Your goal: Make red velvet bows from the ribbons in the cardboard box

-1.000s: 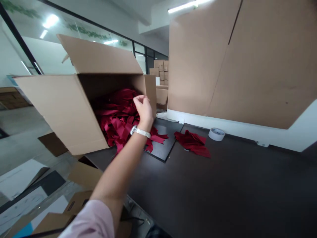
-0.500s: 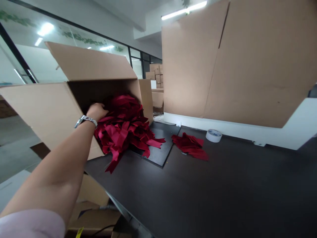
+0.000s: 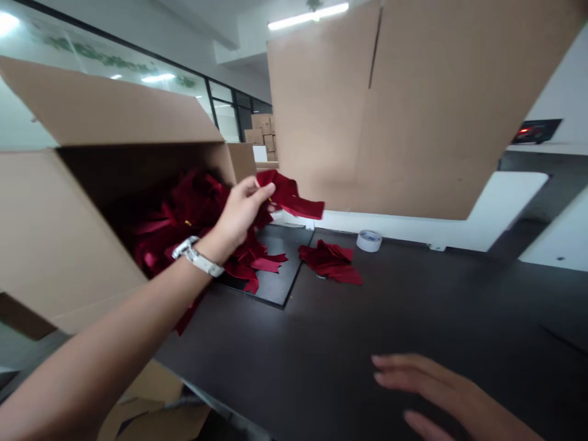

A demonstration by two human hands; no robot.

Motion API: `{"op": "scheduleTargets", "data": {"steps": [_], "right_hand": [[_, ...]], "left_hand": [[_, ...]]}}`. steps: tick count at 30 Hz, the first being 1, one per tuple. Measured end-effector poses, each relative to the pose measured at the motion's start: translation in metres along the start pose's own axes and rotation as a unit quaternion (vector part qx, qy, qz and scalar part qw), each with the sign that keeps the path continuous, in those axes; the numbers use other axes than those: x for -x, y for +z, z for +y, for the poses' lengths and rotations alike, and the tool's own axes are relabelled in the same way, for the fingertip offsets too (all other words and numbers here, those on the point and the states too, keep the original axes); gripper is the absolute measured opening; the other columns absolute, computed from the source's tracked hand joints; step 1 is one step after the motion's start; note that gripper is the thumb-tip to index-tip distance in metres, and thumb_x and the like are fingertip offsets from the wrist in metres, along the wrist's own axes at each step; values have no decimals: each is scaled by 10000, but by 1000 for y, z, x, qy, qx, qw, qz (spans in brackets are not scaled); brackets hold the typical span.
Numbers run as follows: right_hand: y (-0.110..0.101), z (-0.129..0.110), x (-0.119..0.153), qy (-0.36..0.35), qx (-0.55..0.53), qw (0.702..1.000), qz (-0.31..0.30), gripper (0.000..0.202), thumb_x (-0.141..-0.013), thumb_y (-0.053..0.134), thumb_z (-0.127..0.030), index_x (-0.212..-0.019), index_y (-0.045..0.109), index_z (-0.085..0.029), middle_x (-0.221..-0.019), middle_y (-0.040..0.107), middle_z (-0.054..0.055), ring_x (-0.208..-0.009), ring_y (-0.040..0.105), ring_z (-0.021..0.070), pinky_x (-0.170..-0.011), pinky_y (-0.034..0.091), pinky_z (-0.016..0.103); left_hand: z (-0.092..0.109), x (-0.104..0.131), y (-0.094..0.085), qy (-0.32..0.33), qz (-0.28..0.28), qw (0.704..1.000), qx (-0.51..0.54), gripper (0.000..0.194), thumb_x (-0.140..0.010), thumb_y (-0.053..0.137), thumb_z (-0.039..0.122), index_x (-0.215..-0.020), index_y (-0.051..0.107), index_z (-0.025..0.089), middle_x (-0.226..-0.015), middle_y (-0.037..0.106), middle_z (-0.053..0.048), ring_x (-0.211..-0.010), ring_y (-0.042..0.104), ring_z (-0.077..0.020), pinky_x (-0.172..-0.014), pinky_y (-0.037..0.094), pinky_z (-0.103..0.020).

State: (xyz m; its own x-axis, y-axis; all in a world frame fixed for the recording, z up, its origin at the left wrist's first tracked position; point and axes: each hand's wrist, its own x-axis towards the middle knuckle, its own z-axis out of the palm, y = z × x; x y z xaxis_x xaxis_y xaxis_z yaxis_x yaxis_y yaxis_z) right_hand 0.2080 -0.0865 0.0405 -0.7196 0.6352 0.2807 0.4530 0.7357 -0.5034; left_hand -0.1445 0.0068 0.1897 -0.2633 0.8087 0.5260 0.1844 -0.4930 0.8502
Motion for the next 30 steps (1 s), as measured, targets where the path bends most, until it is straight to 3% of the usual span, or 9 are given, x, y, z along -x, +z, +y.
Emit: {"op": "scheduleTargets", "data": {"steps": [3,5,8,12,16,19,23,27,30], "right_hand": [[-10,-21,-43,-2,-26,993,114,282,-935,532,-320,-1208,597,-356,-1226,630,16,-1118,608,177,-958,514,293],[-9,-25,-67,12,-68,976,206,238,-954,485,-307,-1148,620,-277,-1139,659,48,-1056,627,181,-935,516,319],[1,-12,-92,62,-132,963,226,238,-936,498,-340,-1063,632,-190,-1060,682,90,-951,657,209,-857,536,354],[13,11,-103,87,-211,932,281,260,-872,570,-361,-1029,602,-156,-979,689,102,-873,667,229,-806,541,379],[4,9,-93,61,-295,902,309,239,-876,572,-334,-1057,551,-180,-1017,659,86,-947,644,211,-869,514,366],[-20,-10,-79,59,-349,911,211,207,-915,533,-304,-1087,531,-188,-948,645,54,-856,639,169,-782,523,299],[-53,-38,-63,21,-334,940,-60,175,-939,544,-315,-993,593,-156,-842,640,37,-707,591,125,-634,473,212],[-52,-32,-61,-90,-326,913,-229,265,-929,555,-352,-863,638,-110,-796,626,60,-702,575,127,-648,452,207],[-29,0,-68,-8,-264,930,-256,252,-905,580,-317,-964,683,-94,-850,667,83,-737,609,149,-663,458,216]], "left_hand": [[-20,44,51,-160,-75,960,217,135,-795,666,243,-709,590,172,-672,641,4,-612,587,-127,-664,472,-270],[-34,74,77,-230,-84,924,293,134,-761,719,277,-792,642,172,-766,688,-7,-695,619,-135,-724,479,-267],[-49,112,107,-270,-89,889,360,240,-725,761,348,-883,681,186,-880,718,-18,-870,635,-166,-828,462,-269],[-61,137,125,-240,-127,903,333,266,-730,737,416,-841,697,178,-936,718,-43,-992,608,-214,-920,425,-312],[-75,134,122,-223,-108,935,254,243,-724,678,417,-721,663,175,-827,704,-37,-898,610,-210,-861,448,-315],[-88,119,115,-243,-14,928,282,227,-753,550,409,-717,622,197,-735,672,-13,-746,609,-177,-728,479,-290],[-109,96,103,-297,98,900,304,151,-735,492,322,-645,523,205,-589,562,23,-558,542,-119,-573,446,-231],[-131,87,95,-329,86,896,286,100,-709,477,268,-637,476,199,-523,475,43,-446,454,-88,-474,377,-197],[-142,92,95,-343,31,903,256,65,-692,506,228,-645,496,183,-527,476,47,-437,440,-75,-465,354,-182]]}}
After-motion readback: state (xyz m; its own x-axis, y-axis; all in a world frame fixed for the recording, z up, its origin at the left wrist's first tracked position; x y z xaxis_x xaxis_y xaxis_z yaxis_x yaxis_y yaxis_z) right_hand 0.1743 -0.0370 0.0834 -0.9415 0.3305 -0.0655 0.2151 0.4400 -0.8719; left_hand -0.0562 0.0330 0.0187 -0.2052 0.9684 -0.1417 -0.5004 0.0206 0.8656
